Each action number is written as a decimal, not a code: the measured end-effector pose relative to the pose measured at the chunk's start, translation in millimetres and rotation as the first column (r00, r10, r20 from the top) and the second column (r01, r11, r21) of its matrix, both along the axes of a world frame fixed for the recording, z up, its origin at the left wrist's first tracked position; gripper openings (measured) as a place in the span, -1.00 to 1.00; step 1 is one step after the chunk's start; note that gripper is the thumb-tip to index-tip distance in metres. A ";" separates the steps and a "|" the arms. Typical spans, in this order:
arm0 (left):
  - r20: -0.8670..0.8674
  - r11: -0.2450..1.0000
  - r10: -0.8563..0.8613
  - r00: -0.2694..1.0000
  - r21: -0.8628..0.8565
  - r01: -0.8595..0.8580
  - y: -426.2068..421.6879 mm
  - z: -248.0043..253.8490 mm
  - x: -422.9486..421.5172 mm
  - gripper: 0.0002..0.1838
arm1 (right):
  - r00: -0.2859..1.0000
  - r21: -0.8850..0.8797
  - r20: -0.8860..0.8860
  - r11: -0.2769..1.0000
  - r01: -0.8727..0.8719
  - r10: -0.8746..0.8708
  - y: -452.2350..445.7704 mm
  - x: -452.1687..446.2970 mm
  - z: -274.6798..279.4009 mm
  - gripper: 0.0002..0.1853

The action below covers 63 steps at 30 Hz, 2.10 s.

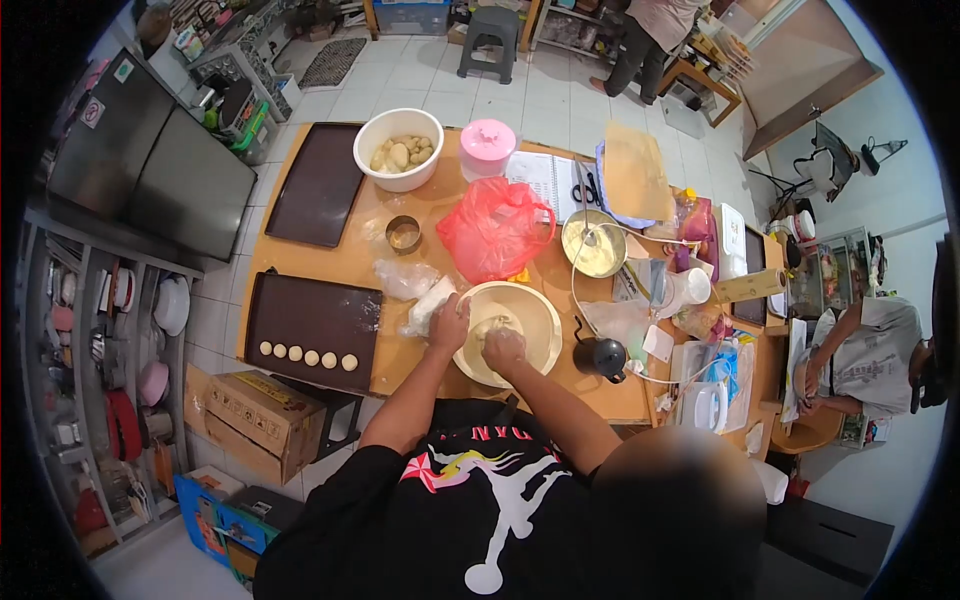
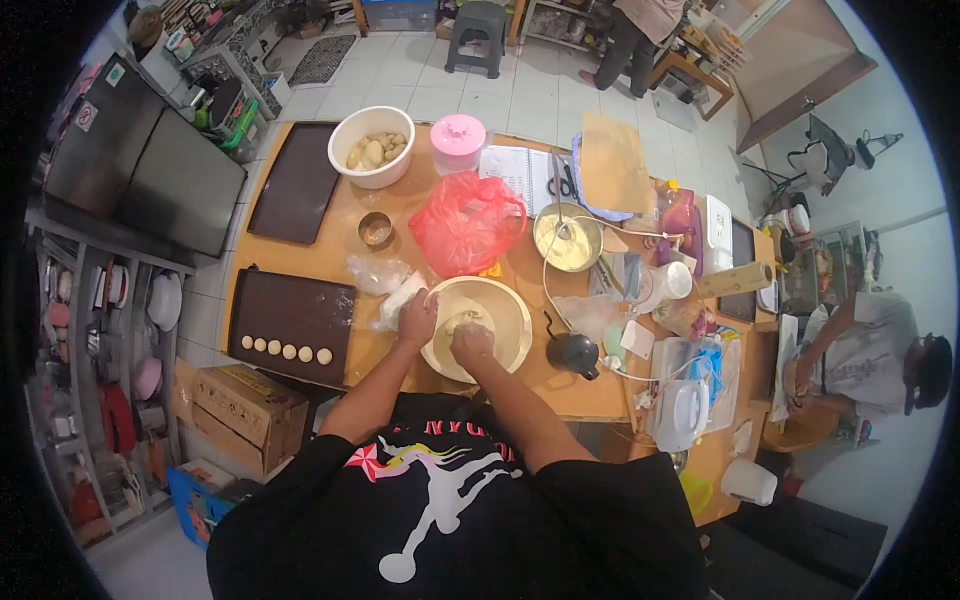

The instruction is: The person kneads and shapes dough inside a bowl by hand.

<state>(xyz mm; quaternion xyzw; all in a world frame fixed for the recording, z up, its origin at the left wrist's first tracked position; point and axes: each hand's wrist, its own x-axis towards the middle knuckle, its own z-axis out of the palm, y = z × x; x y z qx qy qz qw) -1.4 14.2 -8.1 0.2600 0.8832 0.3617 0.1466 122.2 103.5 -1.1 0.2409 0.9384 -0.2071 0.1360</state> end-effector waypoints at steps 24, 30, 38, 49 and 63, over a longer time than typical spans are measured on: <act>-0.013 1.000 -0.009 1.000 0.018 0.009 1.3 1.2 -1.1 -0.68 | 0.964 0.188 -0.214 0.975 -0.116 0.156 26.7 40.9 34.9 -0.61; -0.009 1.000 -0.007 1.000 0.002 0.007 0.7 -3.8 -1.1 -0.68 | 0.944 0.287 -0.077 0.914 -0.288 0.321 32.2 26.1 16.6 -0.64; 0.065 0.999 0.003 0.998 -0.039 -0.001 2.1 6.2 -2.2 -0.65 | 0.965 0.190 -0.209 0.974 -0.119 0.159 42.7 15.1 -25.7 -0.74; 0.044 0.999 0.010 0.999 -0.043 -0.008 1.8 -0.9 -0.6 -0.67 | 0.943 -0.017 0.010 0.943 0.333 -0.333 13.1 -11.7 -28.3 -0.64; 0.055 1.000 -0.009 0.998 -0.018 0.010 0.9 3.2 -0.6 -0.65 | 0.653 -0.868 0.491 -0.260 0.423 -0.576 35.5 26.5 21.9 -0.63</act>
